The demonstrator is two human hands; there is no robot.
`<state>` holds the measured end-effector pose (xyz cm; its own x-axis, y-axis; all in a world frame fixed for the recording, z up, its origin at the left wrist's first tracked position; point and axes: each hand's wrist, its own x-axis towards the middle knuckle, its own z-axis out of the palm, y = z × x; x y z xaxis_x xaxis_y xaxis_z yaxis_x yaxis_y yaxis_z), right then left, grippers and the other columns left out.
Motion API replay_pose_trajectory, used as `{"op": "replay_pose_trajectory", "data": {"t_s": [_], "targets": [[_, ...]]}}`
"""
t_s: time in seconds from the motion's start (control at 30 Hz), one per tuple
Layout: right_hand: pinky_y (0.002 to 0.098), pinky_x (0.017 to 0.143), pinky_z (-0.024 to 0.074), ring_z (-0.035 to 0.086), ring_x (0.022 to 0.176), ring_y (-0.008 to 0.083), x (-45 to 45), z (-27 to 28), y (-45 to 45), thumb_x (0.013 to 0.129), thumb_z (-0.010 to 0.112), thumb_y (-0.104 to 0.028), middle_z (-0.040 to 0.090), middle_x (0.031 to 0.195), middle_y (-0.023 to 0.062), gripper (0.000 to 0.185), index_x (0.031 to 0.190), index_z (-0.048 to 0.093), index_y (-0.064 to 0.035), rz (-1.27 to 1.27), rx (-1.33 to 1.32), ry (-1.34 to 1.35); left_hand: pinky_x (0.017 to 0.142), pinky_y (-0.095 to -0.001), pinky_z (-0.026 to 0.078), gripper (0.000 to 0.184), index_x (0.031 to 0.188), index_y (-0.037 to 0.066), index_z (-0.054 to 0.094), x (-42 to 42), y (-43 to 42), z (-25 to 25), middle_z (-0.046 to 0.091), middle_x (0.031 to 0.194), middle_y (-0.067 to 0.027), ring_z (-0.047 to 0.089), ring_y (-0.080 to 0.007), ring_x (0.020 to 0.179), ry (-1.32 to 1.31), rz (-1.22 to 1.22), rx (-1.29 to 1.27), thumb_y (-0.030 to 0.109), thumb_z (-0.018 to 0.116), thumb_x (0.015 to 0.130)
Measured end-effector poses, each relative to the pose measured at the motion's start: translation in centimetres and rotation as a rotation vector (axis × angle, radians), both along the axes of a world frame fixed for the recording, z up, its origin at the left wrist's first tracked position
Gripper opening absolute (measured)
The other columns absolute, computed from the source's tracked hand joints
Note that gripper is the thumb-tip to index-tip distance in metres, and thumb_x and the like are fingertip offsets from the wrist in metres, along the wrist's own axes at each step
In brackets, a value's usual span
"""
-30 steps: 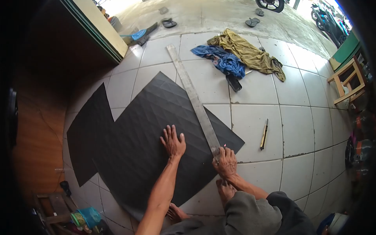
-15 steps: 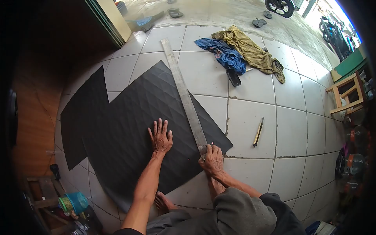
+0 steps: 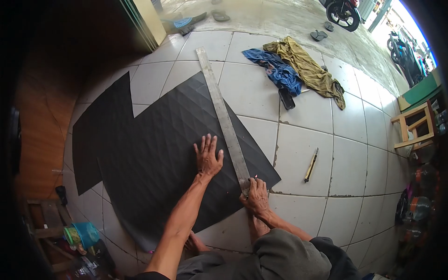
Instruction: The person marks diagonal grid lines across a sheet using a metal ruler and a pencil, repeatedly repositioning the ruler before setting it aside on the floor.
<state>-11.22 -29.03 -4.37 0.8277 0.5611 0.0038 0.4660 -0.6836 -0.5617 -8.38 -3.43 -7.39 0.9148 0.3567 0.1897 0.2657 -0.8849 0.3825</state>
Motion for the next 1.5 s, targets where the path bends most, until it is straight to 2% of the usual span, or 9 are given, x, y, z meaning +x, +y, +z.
{"op": "replay_pose_trajectory", "data": {"t_s": [0.1,0.17,0.3,0.57,0.97,1.2,1.27,1.37,1.5], "targets": [[0.0472,0.091,0.0465,0.053,0.105,0.0394,0.1,-0.4,-0.1,0.072,0.075,-0.016,0.053,0.11,0.0231,0.066,0.129,0.048,0.0052,0.019,0.019,-0.098,0.121,-0.0663,0.013,0.066,0.156,0.012,0.039,2.1,-1.0,-0.2,0.037,0.161,-0.0179,0.028,-0.0383,0.152,0.0,-0.006,-0.042,0.038,0.055,0.098],[0.0467,0.086,0.0459,0.053,0.103,0.0371,0.1,-2.4,-0.6,0.074,0.075,-0.015,0.055,0.106,0.0199,0.062,0.127,0.049,0.003,0.13,0.057,-0.071,0.122,-0.0653,0.011,0.066,0.157,0.012,0.039,2.9,-1.3,-0.2,0.035,0.163,-0.0165,0.026,-0.0369,0.153,0.041,-0.001,-0.044,0.041,0.053,0.099],[0.0464,0.083,0.0443,0.054,0.102,0.0355,0.3,-1.0,0.3,0.075,0.075,-0.015,0.056,0.103,0.0172,0.058,0.126,0.05,0.0006,0.062,0.039,0.024,0.123,-0.0642,0.01,0.066,0.157,0.013,0.038,2.8,-1.3,-0.1,0.035,0.164,-0.0153,0.026,-0.0358,0.153,0.073,0.003,-0.063,0.041,0.053,0.099],[0.0477,0.1,0.043,0.052,0.109,0.0401,0.9,0.3,1.0,0.078,0.076,-0.018,0.054,0.119,0.0232,0.064,0.13,0.046,0.0018,-0.063,0.08,-0.127,0.123,-0.0636,0.008,0.066,0.159,0.014,0.035,2.8,-0.5,0.4,0.031,0.165,-0.0136,0.022,-0.0352,0.155,0.122,-0.04,-0.122,0.034,0.054,0.099],[0.0468,0.1,0.0439,0.053,0.11,0.04,1.8,-0.2,1.8,0.076,0.076,-0.018,0.055,0.119,0.0239,0.067,0.131,0.046,0.005,-0.031,0.061,-0.064,0.123,-0.0648,0.006,0.068,0.161,0.021,0.032,2.6,-0.2,0.3,0.027,0.167,-0.0138,0.019,-0.0364,0.155,0.135,-0.071,-0.146,0.031,0.055,0.097],[0.0457,0.1,0.0442,0.054,0.111,0.0377,0.9,-0.2,1.5,0.073,0.077,-0.019,0.056,0.118,0.021,0.068,0.13,0.049,0.0015,-0.085,0.02,-0.071,0.123,-0.0641,0.007,0.07,0.16,0.015,0.032,2.7,-0.3,-0.1,0.029,0.167,-0.0133,0.02,-0.034,0.156,0.133,-0.053,-0.158,0.032,0.056,0.096],[0.0454,0.1,0.0442,0.054,0.111,0.0377,1.2,-0.6,1.3,0.072,0.078,-0.019,0.056,0.118,0.0207,0.068,0.131,0.049,0.0012,-0.057,0.032,-0.08,0.123,-0.0641,0.006,0.075,0.16,0.011,0.03,3.5,-0.4,-0.9,0.029,0.167,-0.0125,0.019,-0.0334,0.156,0.09,0.043,-0.232,0.037,0.057,0.095],[0.0455,0.1,0.0441,0.054,0.111,0.0377,1.1,-0.4,1.4,0.072,0.078,-0.019,0.056,0.118,0.0208,0.068,0.131,0.049,0.0011,-0.055,0.038,-0.1,0.121,-0.068,0.002,0.084,0.16,0.01,0.029,5.5,-2.3,0.6,0.028,0.167,-0.0104,0.017,-0.0316,0.157,0.113,0.205,-0.238,0.047,0.061,0.093],[0.0455,0.1,0.0441,0.054,0.111,0.0378,1.0,-0.1,1.3,0.073,0.078,-0.019,0.056,0.119,0.0209,0.068,0.131,0.049,0.0013,-0.056,0.02,-0.073,0.119,-0.0722,-0.003,0.095,0.161,0.012,0.028,7.4,-3.3,2.0,0.027,0.168,-0.0069,0.014,-0.0292,0.158,0.172,0.28,-0.262,0.057,0.065,0.087]]}}
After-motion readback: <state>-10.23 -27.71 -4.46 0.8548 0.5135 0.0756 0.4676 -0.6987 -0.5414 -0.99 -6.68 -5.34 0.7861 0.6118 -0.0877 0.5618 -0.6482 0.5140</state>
